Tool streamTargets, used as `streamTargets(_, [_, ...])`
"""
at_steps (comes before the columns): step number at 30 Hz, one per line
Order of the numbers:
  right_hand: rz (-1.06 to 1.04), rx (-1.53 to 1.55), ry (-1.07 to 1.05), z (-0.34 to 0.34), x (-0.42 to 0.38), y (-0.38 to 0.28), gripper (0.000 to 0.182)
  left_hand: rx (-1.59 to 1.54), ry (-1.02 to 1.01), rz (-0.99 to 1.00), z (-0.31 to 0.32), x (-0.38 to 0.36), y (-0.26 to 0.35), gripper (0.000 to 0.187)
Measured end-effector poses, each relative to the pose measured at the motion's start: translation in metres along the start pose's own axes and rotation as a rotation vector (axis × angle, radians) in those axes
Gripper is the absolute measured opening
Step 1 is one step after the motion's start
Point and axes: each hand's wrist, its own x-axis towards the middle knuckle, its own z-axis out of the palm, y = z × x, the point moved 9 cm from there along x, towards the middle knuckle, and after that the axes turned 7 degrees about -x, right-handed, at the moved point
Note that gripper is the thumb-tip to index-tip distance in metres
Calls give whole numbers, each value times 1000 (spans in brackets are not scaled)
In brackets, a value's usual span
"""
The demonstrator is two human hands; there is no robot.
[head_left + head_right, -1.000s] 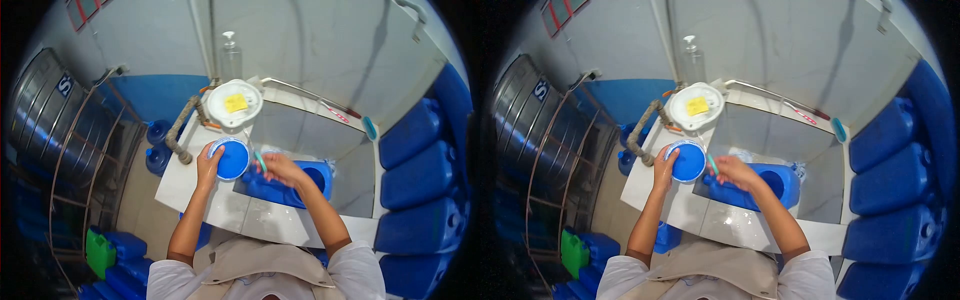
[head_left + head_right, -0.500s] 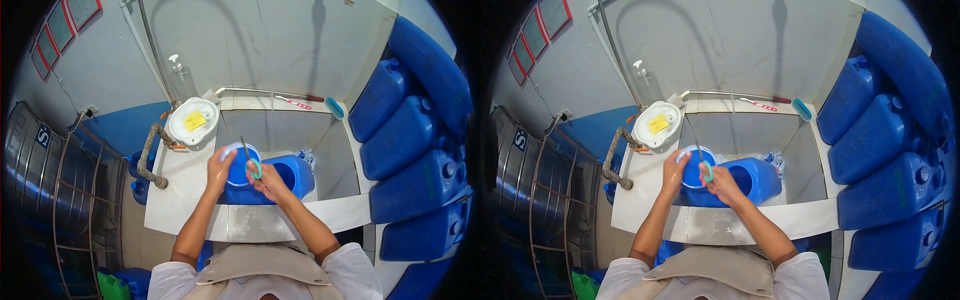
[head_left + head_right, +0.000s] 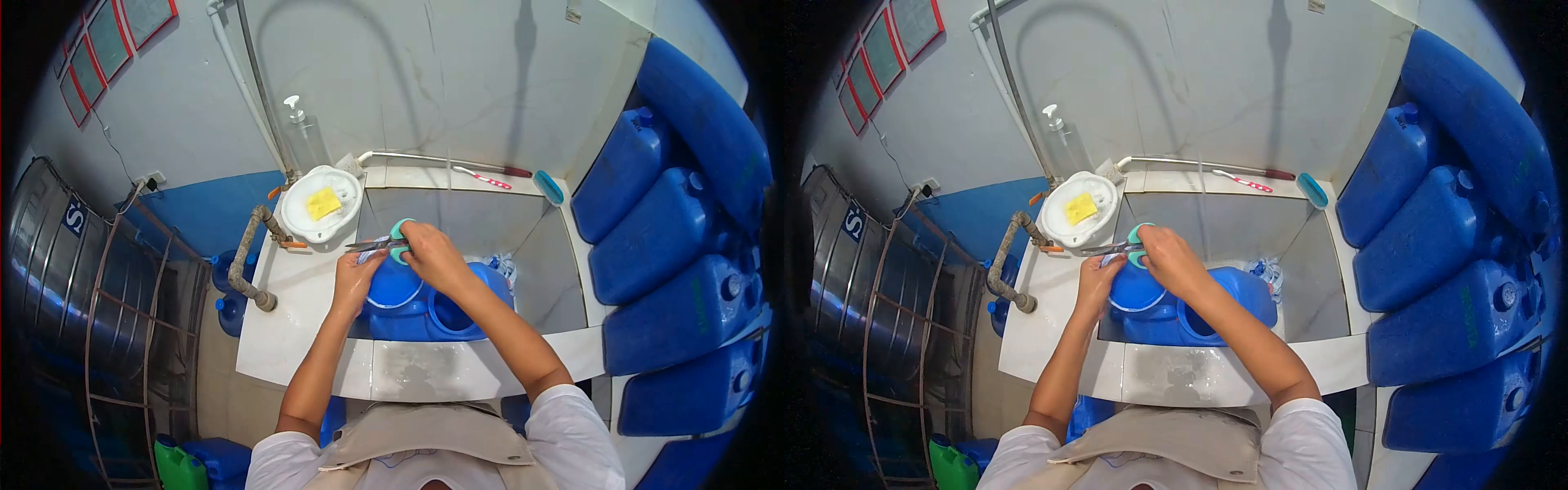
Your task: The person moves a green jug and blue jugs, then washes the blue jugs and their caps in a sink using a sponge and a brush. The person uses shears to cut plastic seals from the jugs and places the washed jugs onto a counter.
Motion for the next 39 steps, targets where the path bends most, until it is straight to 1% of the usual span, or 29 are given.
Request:
streamTargets(1, [-33,-29,67,-5,1,-4,23,1,-10,43,3,0,7,19])
streamTargets(2, [-35,-29,67,-4,4,-2,23,1,-9,45,2,3,7,19])
streamTargets(4, [-32,-40,206,-9,7,6,23,138,-70,141,6,7,12,21])
streamTargets(5, [-32,-40,206,-7,10,12,23,139,-69,141,3,8,13,21])
streamTargets(7, [262,135,255,-9,13,59,24,234,-216,130,10,10,12,25])
streamTargets(8, [265,133,259,-13,17,72,24,235,-221,129,10,10,8,25])
streamTargets(10, [538,56,330,-29,6,125,24,57,-168,242,1,7,9,25])
streamTargets(11, [540,56,333,-28,1,136,24,59,-172,242,1,9,4,25])
streamTargets(13, [564,-86,401,-29,-6,160,25,62,-172,276,0,19,-8,20])
streamTargets(15, [591,-131,387,-18,-9,175,26,92,-155,289,7,30,-19,17])
streamTargets(18, [643,-212,382,-12,-12,193,27,30,-233,228,27,39,-24,17])
streamTargets(20, [660,-253,387,-14,-12,199,28,-26,-236,201,28,47,-31,18])
streamTargets(22, [712,-296,335,-11,-14,208,27,-77,-241,170,30,58,-40,19])
streamTargets(24, [735,-337,345,-3,-21,216,26,-390,-76,93,28,73,-55,25])
streamTargets(25, [749,-376,356,-1,-24,221,25,-393,-79,89,34,76,-57,25])
streamTargets(27, [771,-393,351,-3,-26,233,25,-554,-96,36,44,84,-63,28])
streamTargets(28, [795,-404,340,-4,-30,237,25,-582,-119,-22,48,87,-70,28])
streamTargets(29, [802,-409,344,-7,-34,241,25,-582,-128,-27,50,89,-74,28])
streamTargets(31, [860,-452,268,-5,-42,258,24,-547,-171,-81,58,91,-80,27])
streamTargets(32, [864,-457,279,-11,-49,264,24,-546,-184,-80,60,95,-79,27])
streamTargets(34, [891,-464,255,-9,-79,281,21,-618,-284,33,60,99,-58,27])
streamTargets(35, [894,-466,263,-8,-88,283,21,-617,-294,33,62,105,-54,27])
streamTargets(37, [861,-508,228,-8,-98,278,19,-504,-216,40,56,123,-66,29])
streamTargets(38, [859,-509,238,-13,-97,280,19,-503,-224,47,55,135,-64,29])
streamTargets(39, [900,-516,206,-16,-102,284,18,-525,-196,23,51,141,-63,27])
